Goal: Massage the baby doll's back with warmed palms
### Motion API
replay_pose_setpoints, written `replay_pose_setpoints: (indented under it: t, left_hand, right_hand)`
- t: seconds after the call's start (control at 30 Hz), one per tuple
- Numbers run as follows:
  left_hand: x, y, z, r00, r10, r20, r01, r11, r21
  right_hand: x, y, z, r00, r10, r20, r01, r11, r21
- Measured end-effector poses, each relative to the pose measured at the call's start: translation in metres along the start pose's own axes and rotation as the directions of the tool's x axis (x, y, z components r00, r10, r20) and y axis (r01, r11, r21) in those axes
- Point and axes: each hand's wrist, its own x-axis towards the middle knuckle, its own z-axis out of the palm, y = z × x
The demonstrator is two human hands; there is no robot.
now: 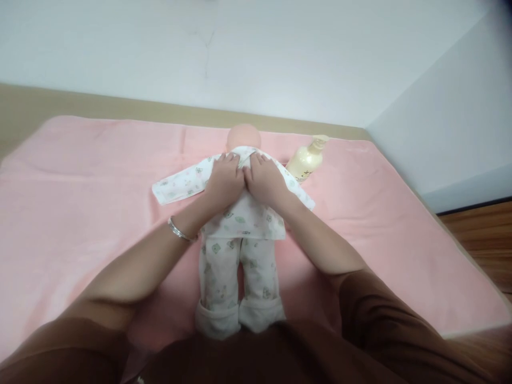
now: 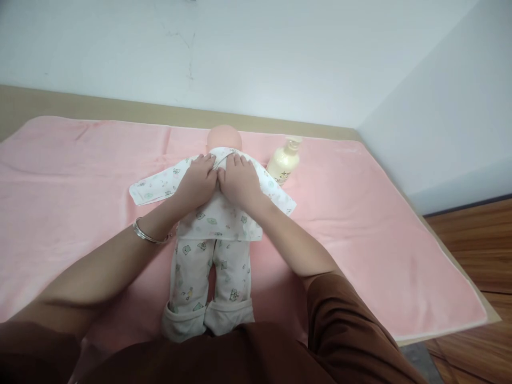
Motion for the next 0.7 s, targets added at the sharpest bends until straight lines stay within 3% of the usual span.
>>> replay_pose_setpoints:
  t: [0.17, 0.3, 0.43, 0.53, 0.7]
  left_hand:
    - [0.009, -0.01, -0.003, 0.998, -0.067, -0.008, 0.066, 0.996, -0.056]
    - [0.006, -0.011, 0.003, 0.993, -0.094, -0.065, 0.087, 0.991, -0.098]
    - [0.003, -0.015, 0.01, 0.989, -0.109, -0.102, 0.094, 0.985, -0.142]
    - [0.003, -0.018, 0.012, 0.987, -0.123, -0.1, 0.106, 0.981, -0.16]
    - [0.004, -0.017, 0.011, 0.985, -0.145, -0.092, 0.125, 0.974, -0.19]
  right_hand:
    - [-0.032, -0.026, -0.011, 0.995, -0.099, 0.001, 0.099, 0.987, -0.13]
    - [-0.022, -0.018, -0.017, 0.99, -0.129, 0.064, 0.129, 0.992, 0.012]
    - [0.003, 0.0, -0.005, 0.998, -0.037, 0.042, 0.03, 0.985, 0.173]
    - [0.01, 0.004, 0.008, 0.999, 0.031, -0.008, -0.029, 0.983, 0.183]
    - [0.007, 0.003, 0.014, 1.0, 0.019, -0.016, -0.016, 0.985, 0.172]
